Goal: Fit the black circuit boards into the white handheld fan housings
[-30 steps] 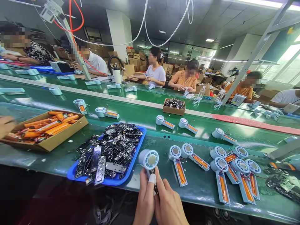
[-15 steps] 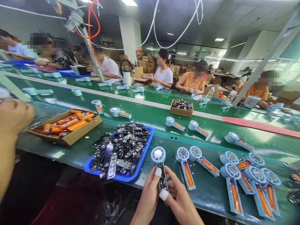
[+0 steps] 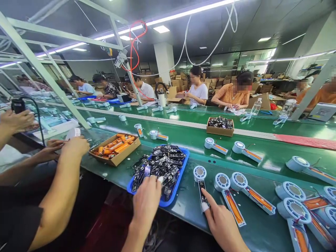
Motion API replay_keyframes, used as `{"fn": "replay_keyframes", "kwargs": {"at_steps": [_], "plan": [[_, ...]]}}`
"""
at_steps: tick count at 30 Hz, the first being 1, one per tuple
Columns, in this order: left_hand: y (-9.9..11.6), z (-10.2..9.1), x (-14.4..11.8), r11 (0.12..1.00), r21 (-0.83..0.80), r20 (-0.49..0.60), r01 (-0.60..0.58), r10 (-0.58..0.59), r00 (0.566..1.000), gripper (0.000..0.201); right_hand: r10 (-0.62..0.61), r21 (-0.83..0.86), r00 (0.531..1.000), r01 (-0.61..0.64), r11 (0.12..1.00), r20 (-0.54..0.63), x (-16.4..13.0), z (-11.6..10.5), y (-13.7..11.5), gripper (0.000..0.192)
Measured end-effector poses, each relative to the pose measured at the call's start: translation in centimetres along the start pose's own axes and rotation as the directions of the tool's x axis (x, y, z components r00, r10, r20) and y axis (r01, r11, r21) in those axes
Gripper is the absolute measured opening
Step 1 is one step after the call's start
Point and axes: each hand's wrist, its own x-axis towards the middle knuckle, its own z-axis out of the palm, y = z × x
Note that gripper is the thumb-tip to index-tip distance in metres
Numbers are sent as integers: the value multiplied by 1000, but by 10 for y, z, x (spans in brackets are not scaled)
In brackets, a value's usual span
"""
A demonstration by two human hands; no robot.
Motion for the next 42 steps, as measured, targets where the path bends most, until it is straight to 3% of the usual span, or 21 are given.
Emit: {"fn": "replay_keyframes", "kwargs": {"at_steps": [4, 8, 12, 14, 16, 18, 19, 21, 24, 27, 29, 31, 33, 35, 39, 42], "plan": [[-28, -15, 17, 977, 205, -36, 59, -53, 998, 24, -30, -10, 1000, 30, 999, 7, -1, 3, 1, 52], [-30, -17, 29, 973, 230, -44, 4, 7, 999, 20, -13, 57, 999, 11, 998, 44, -6, -7, -2, 55], [-21, -21, 33, 994, 103, -131, -33, 46, 990, 22, -70, 166, 996, 78, 983, -57, -22, -32, 3, 50], [-15, -16, 27, 982, -186, -136, -15, -11, 991, 26, -29, 159, 981, 60, 985, -193, -28, -47, 8, 40], [-5, -1, 11, 841, -541, -25, 14, -32, 999, 32, 59, 89, 952, -33, 995, -299, -29, -61, 15, 33], [9, 21, -15, 670, -735, 140, 103, 2, 990, 46, 135, -11, 938, -146, 989, -320, -25, -69, 22, 30], [17, 34, -29, 632, -756, 252, 169, 43, 967, 55, 173, -51, 937, -197, 979, -304, -21, -71, 24, 27], [31, 60, -60, 565, -789, 361, 243, 105, 927, 60, 265, -83, 929, -295, 952, -258, -12, -70, 26, 21], [45, 91, -96, 456, -812, 493, 364, 205, 845, 43, 365, -62, 907, -385, 921, -210, 1, -62, 24, 25], [47, 102, -109, 323, -800, 590, 506, 267, 762, 41, 347, -44, 914, -363, 931, -210, 6, -56, 22, 19], [43, 101, -108, 228, -797, 604, 559, 288, 744, 46, 295, 29, 922, -297, 954, -251, 3, -55, 22, 17], [38, 97, -102, 171, -810, 584, 560, 304, 752, 51, 197, 152, 933, -157, 976, -301, -3, -55, 23, 19], [33, 95, -98, 204, -830, 558, 520, 294, 776, 54, 104, 272, 937, -10, 962, -333, -8, -56, 24, 24], [32, 97, -97, 310, -825, 554, 472, 276, 786, 51, 81, 362, 942, 44, 931, -325, -12, -57, 25, 27], [41, 107, -106, 513, -754, 608, 410, 306, 733, 39, 215, 536, 949, -61, 842, -230, -16, -58, 23, 23], [52, 110, -110, 587, -729, 612, 352, 326, 721, 39, 283, 612, 949, -141, 778, -141, -23, -59, 22, 22]]}}
